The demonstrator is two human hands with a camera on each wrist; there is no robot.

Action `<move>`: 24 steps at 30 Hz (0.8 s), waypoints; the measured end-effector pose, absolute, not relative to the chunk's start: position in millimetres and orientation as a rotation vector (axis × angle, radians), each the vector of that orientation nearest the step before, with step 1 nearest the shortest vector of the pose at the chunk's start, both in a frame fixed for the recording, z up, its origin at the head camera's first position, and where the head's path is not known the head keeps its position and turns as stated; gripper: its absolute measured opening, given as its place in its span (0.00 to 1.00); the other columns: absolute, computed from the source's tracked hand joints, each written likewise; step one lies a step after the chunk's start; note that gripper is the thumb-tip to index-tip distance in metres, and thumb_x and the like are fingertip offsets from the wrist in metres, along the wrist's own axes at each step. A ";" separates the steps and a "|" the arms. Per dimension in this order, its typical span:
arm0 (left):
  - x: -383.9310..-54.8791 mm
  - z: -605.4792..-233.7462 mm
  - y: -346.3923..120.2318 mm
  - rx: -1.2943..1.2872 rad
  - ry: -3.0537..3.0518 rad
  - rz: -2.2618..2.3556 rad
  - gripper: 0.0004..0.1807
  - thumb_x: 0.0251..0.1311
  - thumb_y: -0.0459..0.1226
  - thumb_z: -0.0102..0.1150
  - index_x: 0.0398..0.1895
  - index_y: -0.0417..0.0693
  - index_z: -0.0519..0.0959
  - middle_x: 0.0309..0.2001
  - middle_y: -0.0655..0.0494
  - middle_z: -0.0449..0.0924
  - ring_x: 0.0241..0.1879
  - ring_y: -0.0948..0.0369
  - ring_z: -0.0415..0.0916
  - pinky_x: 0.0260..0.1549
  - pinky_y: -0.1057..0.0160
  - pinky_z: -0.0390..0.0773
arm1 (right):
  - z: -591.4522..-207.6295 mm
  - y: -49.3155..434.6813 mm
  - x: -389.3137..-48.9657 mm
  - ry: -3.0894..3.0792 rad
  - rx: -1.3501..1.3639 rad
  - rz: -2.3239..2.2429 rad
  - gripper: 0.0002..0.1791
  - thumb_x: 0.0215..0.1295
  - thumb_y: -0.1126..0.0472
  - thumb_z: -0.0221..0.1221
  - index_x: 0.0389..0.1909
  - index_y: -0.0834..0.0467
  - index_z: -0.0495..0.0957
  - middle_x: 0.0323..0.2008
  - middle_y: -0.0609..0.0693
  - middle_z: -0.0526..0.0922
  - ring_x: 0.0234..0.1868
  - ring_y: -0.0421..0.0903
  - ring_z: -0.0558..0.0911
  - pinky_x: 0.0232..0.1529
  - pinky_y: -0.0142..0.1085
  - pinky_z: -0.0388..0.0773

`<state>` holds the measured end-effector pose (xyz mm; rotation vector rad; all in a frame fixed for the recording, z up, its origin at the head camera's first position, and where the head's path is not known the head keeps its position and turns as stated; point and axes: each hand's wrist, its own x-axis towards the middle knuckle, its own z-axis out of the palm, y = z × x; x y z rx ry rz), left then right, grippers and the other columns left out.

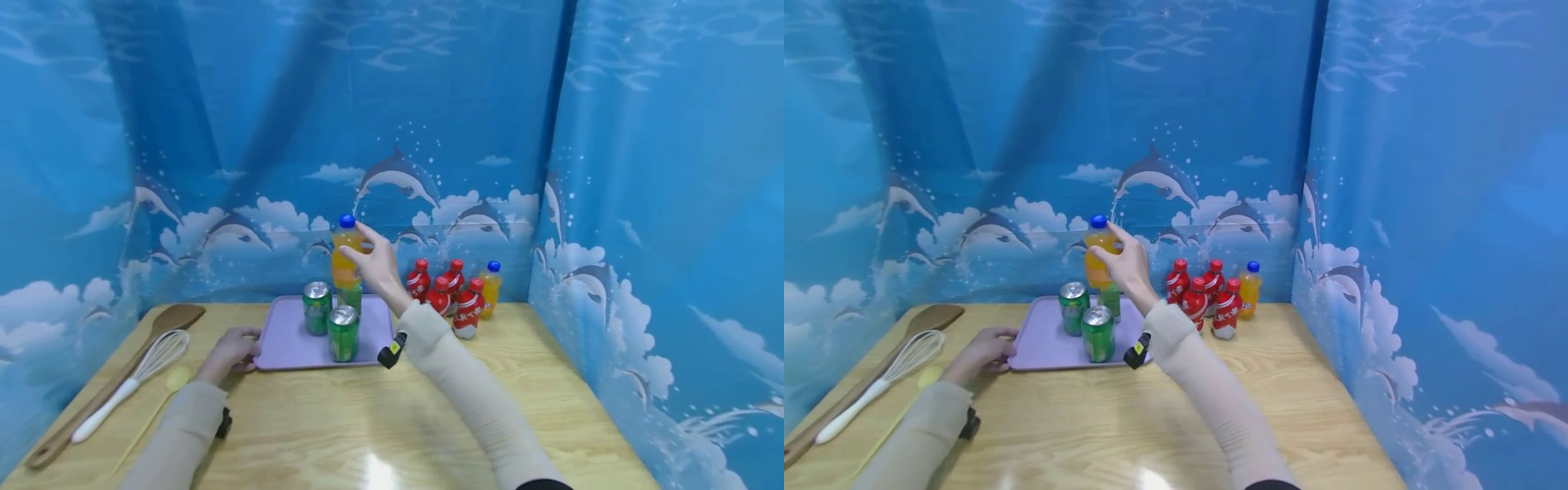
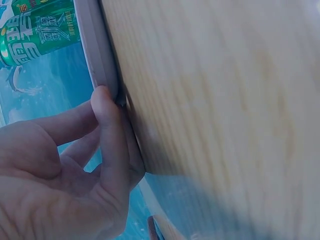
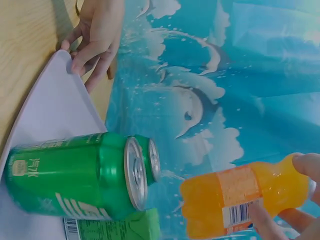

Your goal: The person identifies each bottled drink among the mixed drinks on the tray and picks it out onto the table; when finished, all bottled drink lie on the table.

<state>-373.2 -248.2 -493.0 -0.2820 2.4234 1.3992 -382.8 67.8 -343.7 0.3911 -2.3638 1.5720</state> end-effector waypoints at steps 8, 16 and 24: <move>-373.0 -493.6 -248.4 -0.299 2.426 1.390 0.35 0.66 0.26 0.51 0.78 0.32 0.62 0.52 0.34 0.76 0.31 0.59 0.80 0.30 0.65 0.88 | -343.8 108.3 -351.7 -2.371 0.353 1.536 0.35 0.70 0.46 0.68 0.77 0.38 0.70 0.69 0.51 0.78 0.67 0.56 0.81 0.61 0.51 0.87; -372.1 -489.6 -247.8 -0.289 2.428 1.387 0.36 0.65 0.26 0.52 0.78 0.30 0.61 0.53 0.34 0.78 0.32 0.59 0.80 0.30 0.65 0.88 | -355.9 155.0 -331.0 -2.291 0.250 1.467 0.36 0.69 0.43 0.68 0.76 0.39 0.70 0.74 0.45 0.76 0.65 0.53 0.80 0.64 0.52 0.85; -370.7 -490.6 -248.0 -0.286 2.422 1.398 0.37 0.63 0.26 0.53 0.78 0.29 0.61 0.49 0.36 0.79 0.31 0.60 0.80 0.30 0.65 0.88 | -371.6 208.5 -325.3 -2.136 0.095 1.380 0.36 0.70 0.46 0.67 0.76 0.47 0.71 0.72 0.52 0.76 0.63 0.54 0.76 0.67 0.55 0.79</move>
